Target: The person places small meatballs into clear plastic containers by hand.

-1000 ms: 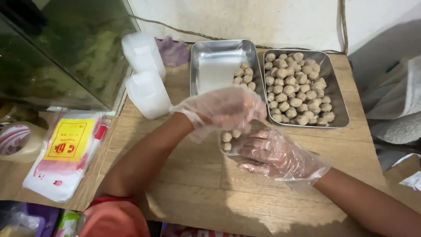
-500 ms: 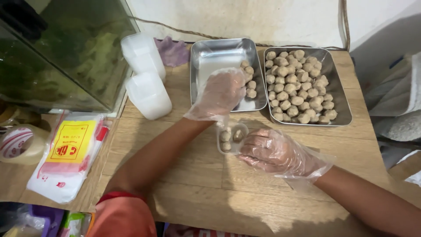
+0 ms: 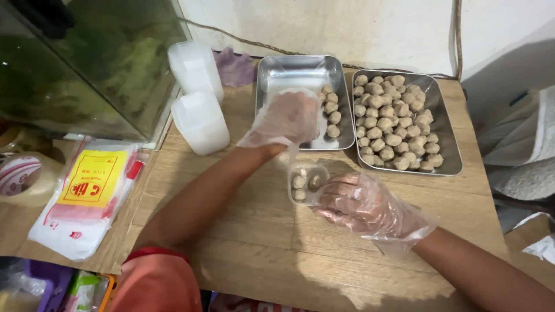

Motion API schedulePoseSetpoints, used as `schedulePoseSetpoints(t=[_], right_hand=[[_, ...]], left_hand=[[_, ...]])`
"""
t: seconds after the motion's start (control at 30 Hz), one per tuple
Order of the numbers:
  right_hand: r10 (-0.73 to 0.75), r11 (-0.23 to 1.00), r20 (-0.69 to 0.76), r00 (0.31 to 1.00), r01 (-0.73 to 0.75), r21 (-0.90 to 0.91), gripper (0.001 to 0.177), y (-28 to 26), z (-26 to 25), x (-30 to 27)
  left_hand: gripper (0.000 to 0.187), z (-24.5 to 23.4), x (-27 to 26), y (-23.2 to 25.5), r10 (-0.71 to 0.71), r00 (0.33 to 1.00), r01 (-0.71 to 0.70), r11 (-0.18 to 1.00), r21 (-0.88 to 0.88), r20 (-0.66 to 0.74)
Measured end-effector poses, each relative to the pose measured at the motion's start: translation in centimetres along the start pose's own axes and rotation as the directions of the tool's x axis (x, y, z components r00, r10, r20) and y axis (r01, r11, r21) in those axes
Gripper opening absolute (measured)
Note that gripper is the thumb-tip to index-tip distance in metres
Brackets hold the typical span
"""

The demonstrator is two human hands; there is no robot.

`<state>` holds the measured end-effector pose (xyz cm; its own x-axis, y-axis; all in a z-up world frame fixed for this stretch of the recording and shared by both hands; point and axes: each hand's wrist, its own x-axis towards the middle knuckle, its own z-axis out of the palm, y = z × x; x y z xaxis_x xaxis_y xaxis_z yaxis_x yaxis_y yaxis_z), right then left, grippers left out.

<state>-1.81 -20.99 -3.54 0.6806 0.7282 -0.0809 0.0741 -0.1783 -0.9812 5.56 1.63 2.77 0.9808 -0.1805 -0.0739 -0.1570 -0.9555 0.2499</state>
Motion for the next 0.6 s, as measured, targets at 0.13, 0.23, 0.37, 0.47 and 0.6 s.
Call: schedulePoseSetpoints(t=[0.13,0.23,0.37,0.47,0.6], right_hand=[[-0.545,0.802,-0.098,0.833,0.483,-0.353,0.017,0.6,-0.4,0.5],[-0.92,0.287,0.007,0.393,0.684,-0.671,0.014,0.8,-1.2,0.5],[-0.885,0.409,-0.092,0.456,0.668,-0.622,0.019,1.5,-2.6,0.3],[-0.874,0.388,-0.024,0.485,0.669,-0.634,0.022,2.3,-2.8,0.3],[-0.869,0.17,0.213,0.446,0.675,-0.718,0.024,3.9,-2.8,1.2]], left_hand=[[0.031,-1.8,-2.7,-0.2,0.118,0.993,-0.118,0.993,0.002,-0.028],[0.028,-2.9,-5.0,1.5,0.24,0.963,-0.248,0.967,0.06,0.122],[0.027,-2.6,-7.5,3.2,0.409,0.861,-0.456,0.884,0.102,0.304],[0.028,-1.2,-8.4,2.7,0.447,0.863,-0.479,0.873,0.096,0.235],[0.031,-7.2,-10.7,2.1,0.34,0.929,-0.366,0.903,0.226,0.146]])
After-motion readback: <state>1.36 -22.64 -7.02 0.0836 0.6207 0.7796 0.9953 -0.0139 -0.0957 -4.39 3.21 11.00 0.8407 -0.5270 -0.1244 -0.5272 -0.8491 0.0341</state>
